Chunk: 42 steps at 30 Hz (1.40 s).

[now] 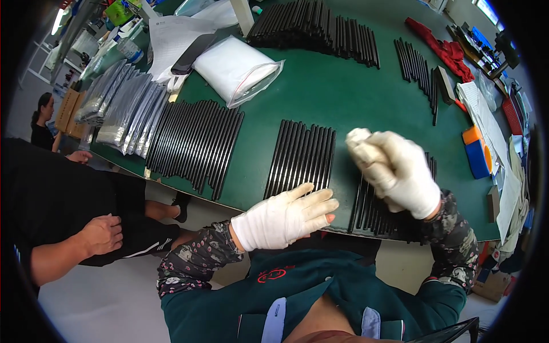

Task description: Cleaning and inspecting black cylindrical rods at a workbench using a cloth and an air duster gun.

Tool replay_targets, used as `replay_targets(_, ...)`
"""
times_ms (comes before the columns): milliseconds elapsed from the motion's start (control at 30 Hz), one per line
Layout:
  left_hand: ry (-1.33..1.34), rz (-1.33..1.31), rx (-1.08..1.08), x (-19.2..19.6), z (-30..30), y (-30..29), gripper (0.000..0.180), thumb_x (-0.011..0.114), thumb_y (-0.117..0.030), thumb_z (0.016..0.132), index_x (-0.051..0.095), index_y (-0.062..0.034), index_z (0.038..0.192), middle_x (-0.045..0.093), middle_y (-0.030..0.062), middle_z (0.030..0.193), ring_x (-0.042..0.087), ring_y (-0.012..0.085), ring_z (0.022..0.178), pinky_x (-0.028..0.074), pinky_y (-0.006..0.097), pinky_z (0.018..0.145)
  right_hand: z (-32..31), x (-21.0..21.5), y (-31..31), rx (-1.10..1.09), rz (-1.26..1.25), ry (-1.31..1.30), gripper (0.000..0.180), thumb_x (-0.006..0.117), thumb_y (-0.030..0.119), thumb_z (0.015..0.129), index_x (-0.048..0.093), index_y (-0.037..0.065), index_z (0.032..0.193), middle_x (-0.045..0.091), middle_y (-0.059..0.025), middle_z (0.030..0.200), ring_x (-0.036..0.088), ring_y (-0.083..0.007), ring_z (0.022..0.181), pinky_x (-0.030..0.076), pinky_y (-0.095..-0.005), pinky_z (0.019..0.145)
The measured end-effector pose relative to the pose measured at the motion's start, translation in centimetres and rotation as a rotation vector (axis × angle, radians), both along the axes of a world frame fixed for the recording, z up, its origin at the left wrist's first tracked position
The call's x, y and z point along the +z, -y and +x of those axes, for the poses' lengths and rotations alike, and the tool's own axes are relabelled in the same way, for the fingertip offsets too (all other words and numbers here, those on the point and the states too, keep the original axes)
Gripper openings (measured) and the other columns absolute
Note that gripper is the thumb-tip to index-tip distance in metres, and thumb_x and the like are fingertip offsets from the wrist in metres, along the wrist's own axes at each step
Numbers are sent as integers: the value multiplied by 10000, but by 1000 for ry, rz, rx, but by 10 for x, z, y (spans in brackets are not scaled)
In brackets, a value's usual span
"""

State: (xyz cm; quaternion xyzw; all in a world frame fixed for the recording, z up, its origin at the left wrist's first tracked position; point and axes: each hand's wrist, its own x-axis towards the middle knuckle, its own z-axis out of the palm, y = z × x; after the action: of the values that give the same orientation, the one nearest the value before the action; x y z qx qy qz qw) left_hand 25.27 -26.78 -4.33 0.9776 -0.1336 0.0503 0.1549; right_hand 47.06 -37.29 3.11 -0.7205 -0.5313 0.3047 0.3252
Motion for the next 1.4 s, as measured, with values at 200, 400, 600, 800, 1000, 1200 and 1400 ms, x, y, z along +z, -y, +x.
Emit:
replay_targets(200,-75,-208,78,-6,-6,3,362,508,-126,854,579,-30,1196,541,127,1298,483,275,1260,360,409,1089,-17,-65,-70,726,421,504,106,581,184,884,582,103,953,637,-52,870,655,-212,686,538,-317,565)
replay_targets(400,80,-155,39,-6,0,2,389,531,-115,817,576,-21,1192,518,148,1335,461,308,1281,373,423,1074,-3,-28,-111,410,104,209,194,526,262,940,602,123,1052,637,-68,749,648,-197,566,548,-335,615)
replay_targets(600,53,-171,29,-6,-2,2,443,526,-117,822,540,-28,1256,491,151,1378,435,304,1318,353,426,1098,15,-26,-136,239,211,450,190,574,182,917,594,54,1056,647,-110,851,661,-197,682,547,-324,679)
replay_targets(800,89,-188,14,-8,0,2,447,517,-104,839,518,-32,1280,488,156,1382,436,303,1319,359,424,1094,13,-54,-132,491,319,544,165,619,194,880,589,75,991,656,-99,887,648,-287,809,528,-355,736)
replay_targets(1000,51,-176,42,-7,-6,3,381,457,-168,901,560,-27,1239,499,139,1376,428,278,1327,321,407,1119,-40,-59,-90,946,331,286,208,633,259,861,608,85,974,638,-83,751,667,-250,671,556,-319,615)
replay_targets(1200,16,-171,22,-5,-1,-3,378,484,-138,876,561,-24,1228,496,143,1374,420,279,1329,311,413,1125,5,-51,-134,300,434,397,225,564,266,952,599,61,1037,660,-86,750,661,-196,619,551,-297,588)
replay_targets(1400,-20,-71,-29,3,2,2,413,535,-169,843,559,-22,1228,476,127,1385,404,277,1336,308,413,1126,6,-54,-116,563,573,569,210,606,202,904,586,57,1056,674,-110,809,681,-210,656,561,-314,598)
